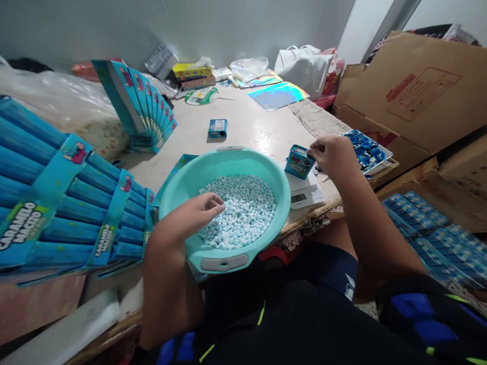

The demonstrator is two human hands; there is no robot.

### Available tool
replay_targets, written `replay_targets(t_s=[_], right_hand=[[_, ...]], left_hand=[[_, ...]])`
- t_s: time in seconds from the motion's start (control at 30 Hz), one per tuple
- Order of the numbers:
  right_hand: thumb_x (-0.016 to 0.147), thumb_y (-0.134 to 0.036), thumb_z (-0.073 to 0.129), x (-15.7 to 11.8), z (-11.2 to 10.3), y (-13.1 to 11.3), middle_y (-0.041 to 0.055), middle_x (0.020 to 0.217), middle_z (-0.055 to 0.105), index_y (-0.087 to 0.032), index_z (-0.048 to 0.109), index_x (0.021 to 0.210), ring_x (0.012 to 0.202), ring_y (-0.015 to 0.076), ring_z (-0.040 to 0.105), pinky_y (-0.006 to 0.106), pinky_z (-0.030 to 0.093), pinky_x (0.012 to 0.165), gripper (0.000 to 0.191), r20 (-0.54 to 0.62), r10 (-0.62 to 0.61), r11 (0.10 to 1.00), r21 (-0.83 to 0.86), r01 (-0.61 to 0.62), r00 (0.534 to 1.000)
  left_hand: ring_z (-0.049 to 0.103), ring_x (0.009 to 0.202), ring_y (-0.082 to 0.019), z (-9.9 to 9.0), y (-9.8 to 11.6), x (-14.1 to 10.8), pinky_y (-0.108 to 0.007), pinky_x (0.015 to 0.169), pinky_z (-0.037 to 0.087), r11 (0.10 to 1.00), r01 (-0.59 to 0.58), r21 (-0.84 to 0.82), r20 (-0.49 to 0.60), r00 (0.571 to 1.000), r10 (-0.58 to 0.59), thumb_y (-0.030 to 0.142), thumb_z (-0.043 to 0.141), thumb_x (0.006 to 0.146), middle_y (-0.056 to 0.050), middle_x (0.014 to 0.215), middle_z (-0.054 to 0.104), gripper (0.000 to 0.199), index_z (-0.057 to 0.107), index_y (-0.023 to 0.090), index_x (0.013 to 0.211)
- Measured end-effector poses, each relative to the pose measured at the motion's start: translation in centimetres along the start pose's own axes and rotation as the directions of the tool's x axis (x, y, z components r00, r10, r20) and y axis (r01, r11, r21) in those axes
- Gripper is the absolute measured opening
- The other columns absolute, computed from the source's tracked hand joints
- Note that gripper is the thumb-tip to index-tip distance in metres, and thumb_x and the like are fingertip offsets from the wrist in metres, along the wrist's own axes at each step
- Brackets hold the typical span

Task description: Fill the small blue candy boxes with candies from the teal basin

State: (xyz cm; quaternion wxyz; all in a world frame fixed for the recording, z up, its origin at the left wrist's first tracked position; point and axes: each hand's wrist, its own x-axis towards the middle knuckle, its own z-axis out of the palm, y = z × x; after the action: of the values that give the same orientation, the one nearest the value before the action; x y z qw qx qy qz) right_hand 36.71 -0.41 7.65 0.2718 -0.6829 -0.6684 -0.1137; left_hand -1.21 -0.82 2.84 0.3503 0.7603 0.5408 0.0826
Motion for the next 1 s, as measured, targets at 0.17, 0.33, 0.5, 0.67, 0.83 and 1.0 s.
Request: replay_targets(t_s=[0.17, 0.33, 0.5, 0.67, 0.83, 1.0], right_hand=[[0.092, -0.025, 0.067, 0.4, 0.0, 0.0, 0.0143, 0.098, 0.081, -0.018, 0.085, 0.097, 0.093, 0.0290, 0.073, 0.042, 0.054, 0.088, 0.020, -0.031, 0.026, 1.000, 0.009, -0.026, 0.999], [0.092, -0.020, 0.069, 0.8, -0.7, 0.2, 0.0142, 0.098, 0.081, -0.016, 0.086, 0.098, 0.093, 0.0277, 0.074, 0.040, 0.053, 0.086, 0.018, -0.034, 0.062, 0.997, 0.037, -0.061, 0.998], [0.088, -0.021, 0.077, 1.2, -1.5, 0.1, 0.0118, 0.086, 0.080, -0.015, 0.085, 0.093, 0.080, 0.0219, 0.070, 0.037, 0.051, 0.077, 0.011, -0.010, 0.094, 0.992, 0.087, -0.093, 0.996], [0.086, -0.023, 0.079, 1.1, -1.6, -0.2, 0.0095, 0.076, 0.076, -0.014, 0.084, 0.087, 0.073, 0.0191, 0.066, 0.035, 0.048, 0.072, 0.010, -0.010, 0.106, 0.984, 0.143, -0.104, 0.994], [0.084, -0.025, 0.078, 0.8, -2.2, -0.1, 0.0080, 0.076, 0.075, -0.016, 0.083, 0.086, 0.070, 0.0183, 0.065, 0.036, 0.051, 0.070, 0.011, -0.060, 0.146, 0.971, 0.198, -0.131, 0.988], [0.085, -0.020, 0.074, 0.1, -3.4, -1.0, 0.0105, 0.088, 0.079, -0.012, 0.083, 0.096, 0.078, 0.0196, 0.070, 0.037, 0.056, 0.077, 0.016, -0.135, 0.191, 0.963, 0.218, -0.159, 0.972]], left_hand=[[0.067, 0.101, -0.030, -0.1, 0.1, -0.1, -0.038, 0.084, 0.051, 1.000, 0.000, 0.021, 0.009, 1.000, 0.000, 0.074, 0.050, 0.082, -0.011, 0.110, 0.073, 0.065, 0.068, 0.019, 0.113], [0.067, 0.105, -0.030, -0.2, -0.1, 0.2, -0.038, 0.086, 0.051, 1.000, -0.008, 0.012, 0.021, 1.000, 0.008, 0.074, 0.052, 0.085, -0.011, 0.113, 0.073, 0.064, 0.068, 0.019, 0.115], [0.068, 0.103, -0.030, -0.2, -0.4, 0.3, -0.038, 0.086, 0.052, 1.000, -0.024, 0.016, 0.008, 1.000, 0.024, 0.073, 0.051, 0.087, -0.010, 0.111, 0.073, 0.062, 0.069, 0.019, 0.113], [0.067, 0.104, -0.030, -0.1, -0.5, 0.3, -0.038, 0.086, 0.051, 1.000, -0.014, 0.018, 0.009, 1.000, 0.014, 0.073, 0.051, 0.087, -0.010, 0.111, 0.073, 0.062, 0.068, 0.019, 0.113], [0.066, 0.105, -0.031, -0.1, -0.5, 0.3, -0.039, 0.087, 0.051, 1.000, -0.013, 0.017, 0.021, 1.000, 0.013, 0.075, 0.050, 0.087, -0.010, 0.112, 0.072, 0.064, 0.067, 0.020, 0.115], [0.066, 0.107, -0.031, -0.1, -0.6, 0.5, -0.040, 0.089, 0.051, 1.000, -0.005, 0.016, 0.022, 1.000, 0.004, 0.075, 0.051, 0.086, -0.010, 0.113, 0.072, 0.064, 0.067, 0.020, 0.115]])
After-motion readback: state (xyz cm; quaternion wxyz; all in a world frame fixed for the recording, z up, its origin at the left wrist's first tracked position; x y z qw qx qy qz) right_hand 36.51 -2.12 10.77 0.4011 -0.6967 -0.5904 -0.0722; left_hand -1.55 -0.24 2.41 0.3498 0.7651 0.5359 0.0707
